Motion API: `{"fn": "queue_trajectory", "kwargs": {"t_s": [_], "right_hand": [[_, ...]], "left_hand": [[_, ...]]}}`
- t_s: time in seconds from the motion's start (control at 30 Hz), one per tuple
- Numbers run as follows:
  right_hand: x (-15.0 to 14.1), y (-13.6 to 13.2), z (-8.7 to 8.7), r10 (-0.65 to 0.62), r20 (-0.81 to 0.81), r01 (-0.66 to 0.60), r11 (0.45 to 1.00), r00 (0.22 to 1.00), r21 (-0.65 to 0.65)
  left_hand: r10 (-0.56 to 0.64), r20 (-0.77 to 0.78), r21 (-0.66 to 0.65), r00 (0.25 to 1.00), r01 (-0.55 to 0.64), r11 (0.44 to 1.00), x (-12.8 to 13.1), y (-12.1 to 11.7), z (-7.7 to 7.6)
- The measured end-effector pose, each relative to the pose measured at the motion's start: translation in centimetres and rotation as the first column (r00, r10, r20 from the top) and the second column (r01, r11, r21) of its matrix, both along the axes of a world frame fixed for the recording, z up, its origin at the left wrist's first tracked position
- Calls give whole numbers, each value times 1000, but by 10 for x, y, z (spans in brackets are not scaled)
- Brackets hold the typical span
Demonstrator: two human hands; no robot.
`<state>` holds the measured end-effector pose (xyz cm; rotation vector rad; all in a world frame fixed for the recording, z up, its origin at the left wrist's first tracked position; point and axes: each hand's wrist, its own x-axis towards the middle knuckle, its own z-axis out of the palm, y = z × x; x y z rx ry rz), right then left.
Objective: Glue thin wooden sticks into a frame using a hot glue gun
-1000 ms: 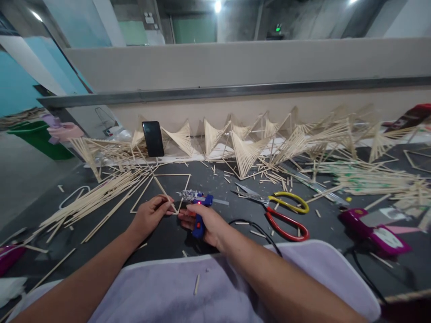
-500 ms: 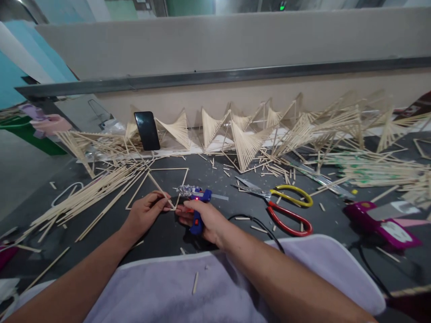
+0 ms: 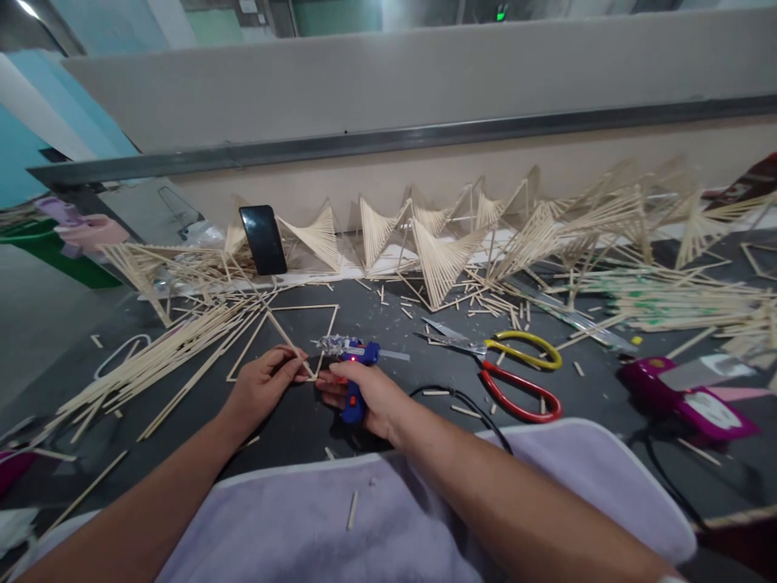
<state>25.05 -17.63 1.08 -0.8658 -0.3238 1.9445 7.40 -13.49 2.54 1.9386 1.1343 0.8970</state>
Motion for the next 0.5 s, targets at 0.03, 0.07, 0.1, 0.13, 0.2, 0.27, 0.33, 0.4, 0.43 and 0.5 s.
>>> {"fn": "queue_trajectory", "kwargs": {"t_s": [0.03,0.07,0.1,0.13,0.2,0.27,0.33,0.4,0.43,0.5], "right_hand": [[0,0,0,2,-3,-2,1000,1000,2],[0,0,0,3,-5,-3,1000,1000,4],[0,0,0,4,-6,-4,1000,1000,5],[0,0,0,3,-6,-3,1000,1000,6],[0,-1,1,1,-3,-1,1000,1000,3],[0,-1,1,6,-1,-6,1000,1000,-3],[0,-1,0,14,-7,-14,1000,1000,-2],[0,0,0,18,-9,-18,1000,1000,1],[0,0,0,19,-8,-19,1000,1000,4],[0,-1,0,17,4,-17,1000,1000,6]], "left_hand": [[0,8,-4,1000,0,1000,0,0,0],[0,13,-8,1000,0,1000,0,0,1],[-1,15,-9,1000,1,1000,0,0,1],[-3,13,-8,1000,3,1000,0,0,1],[-3,9,-7,1000,3,1000,0,0,1],[-3,12,-10,1000,3,1000,0,0,0],[-3,24,-23,1000,3,1000,0,1,0],[-5,33,-37,999,6,999,-1,1,-1],[-5,36,-42,999,6,999,-1,1,-1],[-5,39,-46,999,7,999,-1,1,-1]]}}
